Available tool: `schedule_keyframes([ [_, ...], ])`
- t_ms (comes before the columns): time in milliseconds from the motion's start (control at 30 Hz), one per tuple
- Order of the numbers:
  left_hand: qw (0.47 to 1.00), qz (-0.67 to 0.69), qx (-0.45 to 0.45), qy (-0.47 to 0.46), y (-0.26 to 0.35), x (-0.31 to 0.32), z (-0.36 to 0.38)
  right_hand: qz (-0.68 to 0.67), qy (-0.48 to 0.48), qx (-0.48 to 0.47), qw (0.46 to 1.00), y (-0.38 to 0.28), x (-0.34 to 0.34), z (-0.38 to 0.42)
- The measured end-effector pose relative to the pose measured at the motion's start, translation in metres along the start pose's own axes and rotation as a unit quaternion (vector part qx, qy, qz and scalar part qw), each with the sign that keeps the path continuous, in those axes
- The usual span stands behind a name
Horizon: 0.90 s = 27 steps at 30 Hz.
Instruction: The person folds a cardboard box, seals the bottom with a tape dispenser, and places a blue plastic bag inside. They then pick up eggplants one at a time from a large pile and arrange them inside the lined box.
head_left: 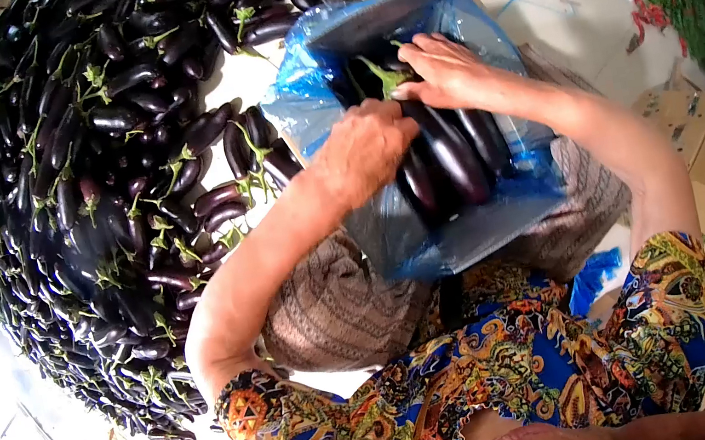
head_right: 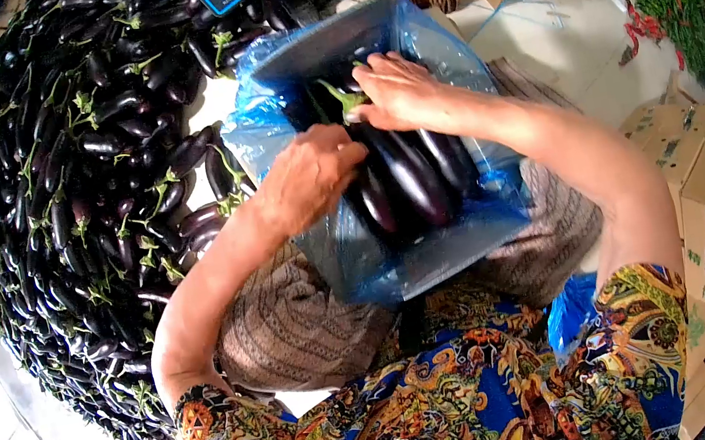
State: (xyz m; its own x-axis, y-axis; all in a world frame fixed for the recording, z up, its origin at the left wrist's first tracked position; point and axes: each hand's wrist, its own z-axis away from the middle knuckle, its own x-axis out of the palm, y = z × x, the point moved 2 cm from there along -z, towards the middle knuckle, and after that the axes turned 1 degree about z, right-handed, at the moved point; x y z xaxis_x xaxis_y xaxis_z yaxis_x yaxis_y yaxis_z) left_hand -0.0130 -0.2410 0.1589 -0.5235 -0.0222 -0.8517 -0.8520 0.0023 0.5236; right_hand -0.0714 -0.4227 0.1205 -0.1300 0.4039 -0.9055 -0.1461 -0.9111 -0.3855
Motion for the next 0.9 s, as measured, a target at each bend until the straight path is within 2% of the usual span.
schedule_keyframes([
  [33, 0.999, 0.035, 0.006, 0.007, 0.011, -0.009, 0.004, -0.007, 0.046, -0.020, 0.999, -0.006, -0.008, 0.011],
  [100, 0.996, 0.090, 0.005, -0.005, 0.027, -0.023, 0.012, -0.066, 0.007, -0.029, 0.997, -0.015, -0.038, 0.030],
  [133, 0.994, 0.106, 0.012, -0.020, 0.033, -0.029, 0.014, -0.066, 0.022, -0.077, 0.995, -0.010, -0.050, 0.039],
  [167, 0.992, 0.122, 0.018, -0.035, 0.038, -0.034, 0.016, -0.083, 0.008, -0.041, 0.996, -0.008, -0.061, 0.044],
  [333, 0.989, 0.143, 0.039, -0.027, 0.051, -0.019, 0.014, -0.128, 0.177, 0.125, 0.968, 0.051, -0.078, 0.069],
  [367, 0.987, 0.156, 0.037, -0.027, 0.048, -0.015, 0.014, -0.155, 0.176, 0.163, 0.958, 0.062, -0.081, 0.074],
  [500, 0.982, 0.186, 0.024, -0.036, 0.043, -0.011, 0.021, -0.171, 0.119, 0.200, 0.957, 0.094, -0.070, 0.089],
  [733, 0.981, 0.192, -0.011, -0.029, 0.036, -0.028, 0.029, -0.183, 0.049, 0.225, 0.956, 0.083, -0.067, 0.088],
  [900, 0.973, 0.227, -0.043, -0.015, 0.028, -0.037, 0.037, -0.195, 0.084, 0.207, 0.955, 0.086, -0.066, 0.089],
])
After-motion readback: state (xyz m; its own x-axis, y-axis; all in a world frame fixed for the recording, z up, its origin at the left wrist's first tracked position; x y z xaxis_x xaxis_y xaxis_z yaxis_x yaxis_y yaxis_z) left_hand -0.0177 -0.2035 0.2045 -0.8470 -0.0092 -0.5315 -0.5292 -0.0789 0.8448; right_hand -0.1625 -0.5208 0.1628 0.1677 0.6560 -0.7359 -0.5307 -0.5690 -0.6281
